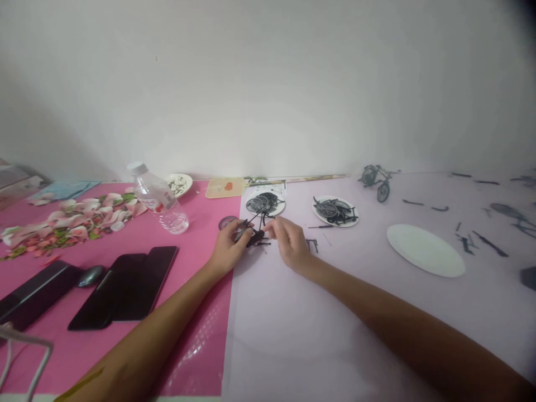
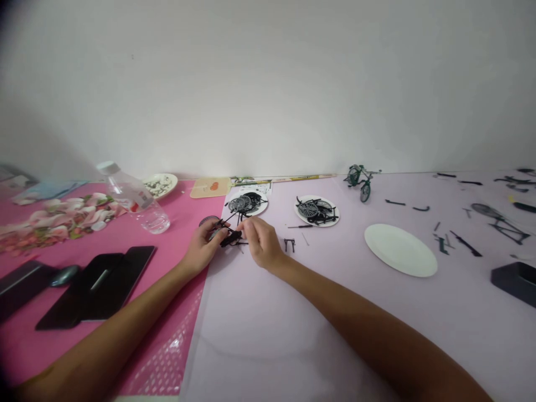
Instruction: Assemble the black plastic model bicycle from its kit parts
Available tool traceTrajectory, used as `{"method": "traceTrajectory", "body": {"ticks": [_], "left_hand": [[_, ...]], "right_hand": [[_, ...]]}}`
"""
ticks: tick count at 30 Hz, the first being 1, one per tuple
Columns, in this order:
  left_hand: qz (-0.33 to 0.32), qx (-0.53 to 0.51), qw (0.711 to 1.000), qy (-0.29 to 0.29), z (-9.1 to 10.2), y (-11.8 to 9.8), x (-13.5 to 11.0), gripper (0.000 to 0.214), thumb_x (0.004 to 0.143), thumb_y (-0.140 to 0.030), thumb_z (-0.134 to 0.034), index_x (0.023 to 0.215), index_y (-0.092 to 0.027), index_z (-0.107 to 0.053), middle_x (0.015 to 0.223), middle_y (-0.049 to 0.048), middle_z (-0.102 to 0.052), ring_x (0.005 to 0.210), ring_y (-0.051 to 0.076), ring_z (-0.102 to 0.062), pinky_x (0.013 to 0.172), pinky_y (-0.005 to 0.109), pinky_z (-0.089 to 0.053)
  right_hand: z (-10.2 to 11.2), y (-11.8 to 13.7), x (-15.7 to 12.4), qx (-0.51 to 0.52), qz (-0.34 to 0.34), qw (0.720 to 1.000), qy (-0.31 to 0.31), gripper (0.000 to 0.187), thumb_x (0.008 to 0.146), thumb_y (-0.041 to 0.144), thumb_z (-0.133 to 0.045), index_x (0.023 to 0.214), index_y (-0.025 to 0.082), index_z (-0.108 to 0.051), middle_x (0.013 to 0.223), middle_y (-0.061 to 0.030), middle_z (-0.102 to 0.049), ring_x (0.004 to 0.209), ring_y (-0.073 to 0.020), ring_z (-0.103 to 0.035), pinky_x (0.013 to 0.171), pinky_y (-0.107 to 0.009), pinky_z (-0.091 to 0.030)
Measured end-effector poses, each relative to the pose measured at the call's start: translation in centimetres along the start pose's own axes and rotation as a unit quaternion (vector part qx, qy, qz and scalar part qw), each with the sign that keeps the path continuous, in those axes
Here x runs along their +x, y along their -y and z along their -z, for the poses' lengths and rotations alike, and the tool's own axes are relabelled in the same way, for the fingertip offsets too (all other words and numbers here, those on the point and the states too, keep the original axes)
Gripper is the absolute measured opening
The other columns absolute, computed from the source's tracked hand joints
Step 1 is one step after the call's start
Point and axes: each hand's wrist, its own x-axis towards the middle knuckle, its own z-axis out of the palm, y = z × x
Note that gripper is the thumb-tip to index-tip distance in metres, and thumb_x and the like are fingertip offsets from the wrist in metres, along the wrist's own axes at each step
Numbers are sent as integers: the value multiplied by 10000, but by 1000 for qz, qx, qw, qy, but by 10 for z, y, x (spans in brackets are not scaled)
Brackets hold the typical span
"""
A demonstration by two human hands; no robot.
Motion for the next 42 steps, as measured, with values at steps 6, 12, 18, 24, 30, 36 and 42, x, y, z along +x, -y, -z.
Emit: {"method": "traceTrajectory", "body": {"ticks": [6,12,18,24,30,36,42], "left_hand": [[-2,11,1000,4,-1,1,-1,260,940,-400,-647,1047,-172,-709,1034,85,-730,950,232,-709,863,348,-561],[-23,45,999,0,0,3,-1,272,963,-401,-618,1091,-182,-717,1062,94,-740,974,249,-710,880,362,-539],[-41,74,996,-7,-1,2,-2,275,979,-403,-591,1103,-189,-713,1057,90,-744,951,250,-702,874,368,-518],[-57,72,996,-6,-1,2,-2,274,970,-404,-603,1095,-189,-717,1018,88,-746,895,250,-693,841,369,-511],[-58,75,995,5,-1,0,-2,281,985,-392,-578,1104,-181,-721,1024,90,-740,903,245,-676,829,366,-502],[-74,115,991,6,-1,-1,-2,303,995,-389,-554,1099,-175,-743,906,59,-699,785,206,-605,741,332,-458],[-90,126,988,11,-1,-2,-3,297,1000,-387,-549,1103,-186,-743,899,62,-686,782,208,-594,742,332,-449]], "right_hand": [[7,-1,19,135,-156,964,-169,665,1048,646,-362,582,214,-559,496,5,-458,469,-126,-422,475,-273,-352],[26,-6,43,247,-253,930,-97,606,966,746,-446,634,240,-487,487,80,-288,406,-94,-187,392,-249,-160],[69,11,56,-165,-75,982,48,422,1025,532,-541,812,207,-706,632,11,-472,552,-139,-414,540,-287,-301],[124,-14,43,-417,-134,882,171,129,954,265,-625,966,246,-752,976,-27,-588,654,-132,-549,598,-289,-358],[142,-37,16,-454,-186,851,187,151,949,228,-585,945,220,-736,1016,-60,-620,713,-165,-579,599,-309,-353],[132,-42,6,-500,-138,836,181,177,978,141,-521,889,200,-662,1001,-101,-612,863,-227,-581,604,-326,-351],[106,-20,6,-455,-44,882,111,177,1016,152,-440,954,202,-598,1006,-124,-643,957,-290,-558,757,-405,-453]]}}
